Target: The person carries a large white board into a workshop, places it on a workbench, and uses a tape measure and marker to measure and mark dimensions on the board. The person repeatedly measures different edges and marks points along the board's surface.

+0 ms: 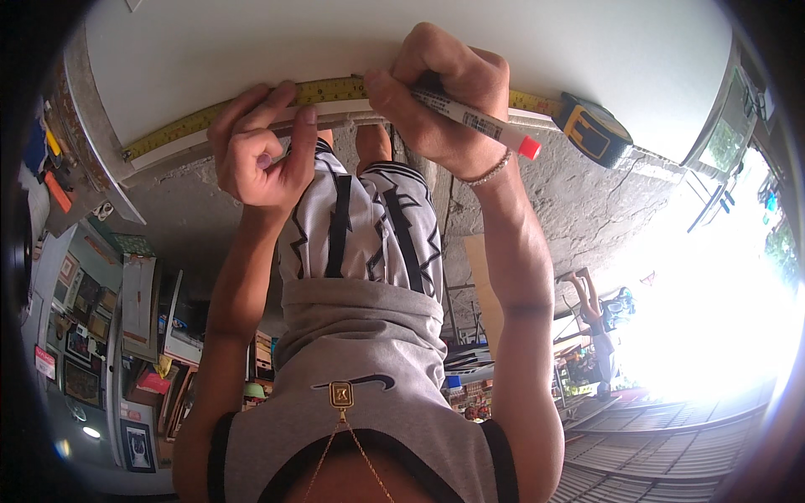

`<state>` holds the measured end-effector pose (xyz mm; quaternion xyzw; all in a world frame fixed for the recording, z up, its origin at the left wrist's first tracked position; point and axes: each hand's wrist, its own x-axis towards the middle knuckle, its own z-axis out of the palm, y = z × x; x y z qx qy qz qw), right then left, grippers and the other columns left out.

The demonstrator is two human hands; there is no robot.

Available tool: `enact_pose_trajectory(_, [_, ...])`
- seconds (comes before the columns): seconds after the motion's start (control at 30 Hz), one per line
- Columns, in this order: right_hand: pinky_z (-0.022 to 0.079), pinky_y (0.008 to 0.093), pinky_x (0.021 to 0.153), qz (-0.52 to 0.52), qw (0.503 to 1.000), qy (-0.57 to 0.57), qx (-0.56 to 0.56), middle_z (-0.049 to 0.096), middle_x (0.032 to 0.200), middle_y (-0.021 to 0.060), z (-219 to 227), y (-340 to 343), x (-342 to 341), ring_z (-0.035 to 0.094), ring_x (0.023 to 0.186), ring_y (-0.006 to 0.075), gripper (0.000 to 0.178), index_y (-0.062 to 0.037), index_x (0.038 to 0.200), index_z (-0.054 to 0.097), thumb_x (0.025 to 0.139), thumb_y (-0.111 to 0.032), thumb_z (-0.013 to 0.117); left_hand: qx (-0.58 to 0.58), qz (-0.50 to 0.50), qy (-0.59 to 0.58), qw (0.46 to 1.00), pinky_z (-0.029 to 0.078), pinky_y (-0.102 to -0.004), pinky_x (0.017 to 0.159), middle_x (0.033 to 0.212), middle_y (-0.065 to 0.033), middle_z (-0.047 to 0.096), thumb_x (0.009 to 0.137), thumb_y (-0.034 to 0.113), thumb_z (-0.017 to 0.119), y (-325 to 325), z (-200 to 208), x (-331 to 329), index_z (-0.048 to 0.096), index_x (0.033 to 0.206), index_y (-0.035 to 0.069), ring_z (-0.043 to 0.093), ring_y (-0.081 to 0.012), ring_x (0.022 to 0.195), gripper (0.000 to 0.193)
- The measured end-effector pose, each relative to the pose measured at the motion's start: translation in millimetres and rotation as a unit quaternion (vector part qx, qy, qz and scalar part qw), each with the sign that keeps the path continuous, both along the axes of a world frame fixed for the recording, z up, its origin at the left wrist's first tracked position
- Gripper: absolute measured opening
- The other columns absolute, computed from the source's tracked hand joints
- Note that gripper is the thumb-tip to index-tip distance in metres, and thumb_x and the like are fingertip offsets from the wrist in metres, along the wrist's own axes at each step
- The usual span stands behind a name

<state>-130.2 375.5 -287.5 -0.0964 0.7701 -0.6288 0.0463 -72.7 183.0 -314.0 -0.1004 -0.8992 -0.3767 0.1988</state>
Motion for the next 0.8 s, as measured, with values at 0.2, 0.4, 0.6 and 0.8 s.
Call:
enact_pose_trajectory(0.2, [0.037, 0.0243, 0.041, 0.002, 1.0, 0.009, 0.005, 0.05, 0.051, -0.0007, 1.7, 0.9, 0.3, 0.048, 0.045, 0.0066, 0.028, -0.0073, 0.062, 0.047, 0.075, -0.001, 0.071, -0.001, 0.001, 0.004, 1.0, 0.041, -0.0324, 0.082, 0.091, -0.0058, 0.072, 0.07, 0.004, 0.078, 0.4, 1.2, 0.1, 0.036, 0.07, 0.013, 0.062, -0.023, 0.094, 0.042])
enact_pose_trajectory(0.4, [0.037, 0.0245, 0.041, 0.001, 1.0, 0.003, 0.001, 0.05, 0.051, -0.0006, -0.8, 1.7, 0.7, 0.048, 0.045, 0.0069, 0.028, -0.0072, 0.062, 0.047, 0.075, -0.001, 0.071, 0.005, 0.002, 0.006, 1.0, 0.042, -0.0324, 0.082, 0.092, -0.0056, 0.071, 0.07, 0.004, 0.078, 0.9, -1.1, -0.3, 0.037, 0.07, 0.013, 0.062, -0.023, 0.095, 0.042])
enact_pose_trajectory(0.6, [0.038, 0.0246, 0.041, 0.006, 1.0, 0.01, 0.005, 0.051, 0.051, -0.0004, -0.7, 2.9, 0.3, 0.048, 0.045, 0.0073, 0.027, -0.0069, 0.062, 0.048, 0.074, -0.001, 0.071, 0.0, 0.002, 0.003, 1.0, 0.042, -0.0324, 0.082, 0.092, -0.0056, 0.071, 0.07, 0.005, 0.077, 1.0, 0.0, 0.3, 0.037, 0.07, 0.013, 0.062, -0.023, 0.095, 0.041])
enact_pose_trajectory(0.8, [0.035, 0.0224, 0.041, 0.03, 0.999, 0.032, -0.002, 0.052, 0.055, 0.0024, -1.2, 4.2, -0.4, 0.047, 0.047, 0.0069, 0.024, -0.0056, 0.066, 0.049, 0.076, 0.006, 0.068, 0.001, 0.002, 0.004, 1.0, 0.041, -0.0323, 0.083, 0.092, -0.0052, 0.072, 0.071, 0.005, 0.077, 0.7, -0.8, 0.3, 0.037, 0.07, 0.013, 0.062, -0.0229, 0.094, 0.041])
